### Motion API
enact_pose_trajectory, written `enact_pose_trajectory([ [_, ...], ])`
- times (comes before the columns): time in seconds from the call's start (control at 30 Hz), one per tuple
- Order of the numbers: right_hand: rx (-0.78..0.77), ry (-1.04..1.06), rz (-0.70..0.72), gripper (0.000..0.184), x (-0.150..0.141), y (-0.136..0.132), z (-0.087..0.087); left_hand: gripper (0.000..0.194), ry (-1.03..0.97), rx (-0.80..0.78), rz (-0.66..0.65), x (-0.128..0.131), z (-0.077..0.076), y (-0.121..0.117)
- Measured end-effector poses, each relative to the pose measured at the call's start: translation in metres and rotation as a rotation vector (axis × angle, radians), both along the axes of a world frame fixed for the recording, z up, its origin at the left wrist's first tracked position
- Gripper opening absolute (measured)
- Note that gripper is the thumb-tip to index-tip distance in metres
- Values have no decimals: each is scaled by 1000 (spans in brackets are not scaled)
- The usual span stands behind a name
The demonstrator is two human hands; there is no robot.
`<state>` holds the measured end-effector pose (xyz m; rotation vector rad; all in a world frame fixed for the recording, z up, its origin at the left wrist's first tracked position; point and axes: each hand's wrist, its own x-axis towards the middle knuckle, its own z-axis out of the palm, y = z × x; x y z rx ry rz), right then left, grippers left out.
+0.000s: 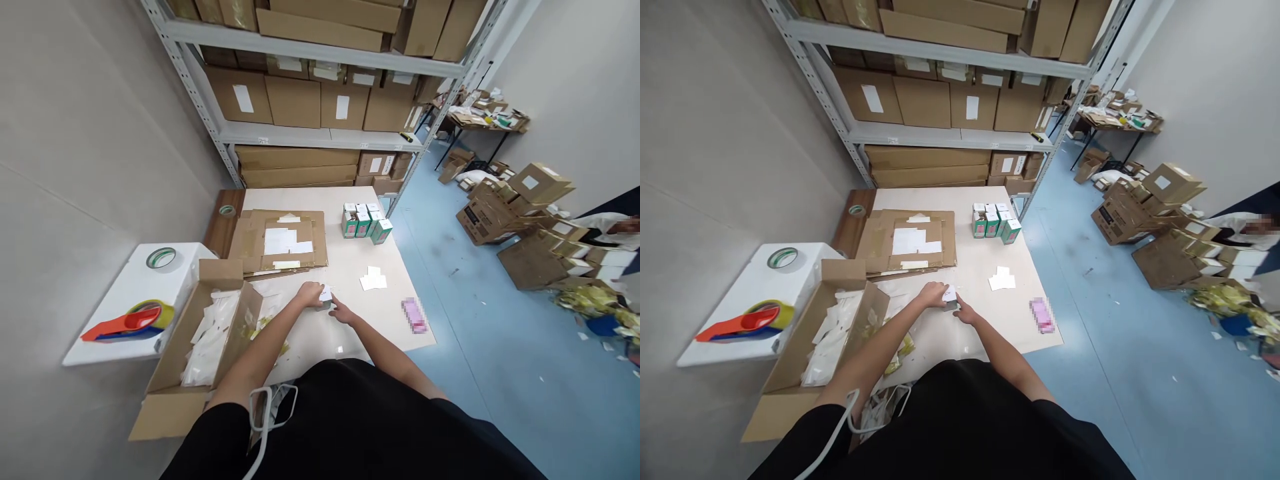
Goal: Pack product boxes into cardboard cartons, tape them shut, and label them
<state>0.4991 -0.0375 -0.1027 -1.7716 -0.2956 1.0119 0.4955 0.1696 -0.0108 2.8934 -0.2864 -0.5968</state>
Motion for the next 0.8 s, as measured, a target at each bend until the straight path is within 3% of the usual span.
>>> enact_pose_trajectory([
  [0.13, -19, 33, -15, 105, -2, -1, -8, 44, 17, -207, 163, 2, -11, 19],
  [0.33, 6, -4, -54, 105, -3, -2, -20, 54, -5, -680, 730, 4, -47, 31],
  [0.5, 29, -48, -33, 100, -1, 1, -17, 70, -107, -667, 1036, 2, -69, 10],
  [0.63, 17, -45, -34, 95, -1, 3, -14, 50, -154, -599, 1115, 1, -76, -2],
  [0.73, 20, -55, -51, 92, -1, 3, -10, 23, -128, -616, 1063, -2, -78, -6],
  [0.8, 17, -63, -59, 90, 0, 3, -6, 19, -83, -661, 1003, -6, -78, -5],
])
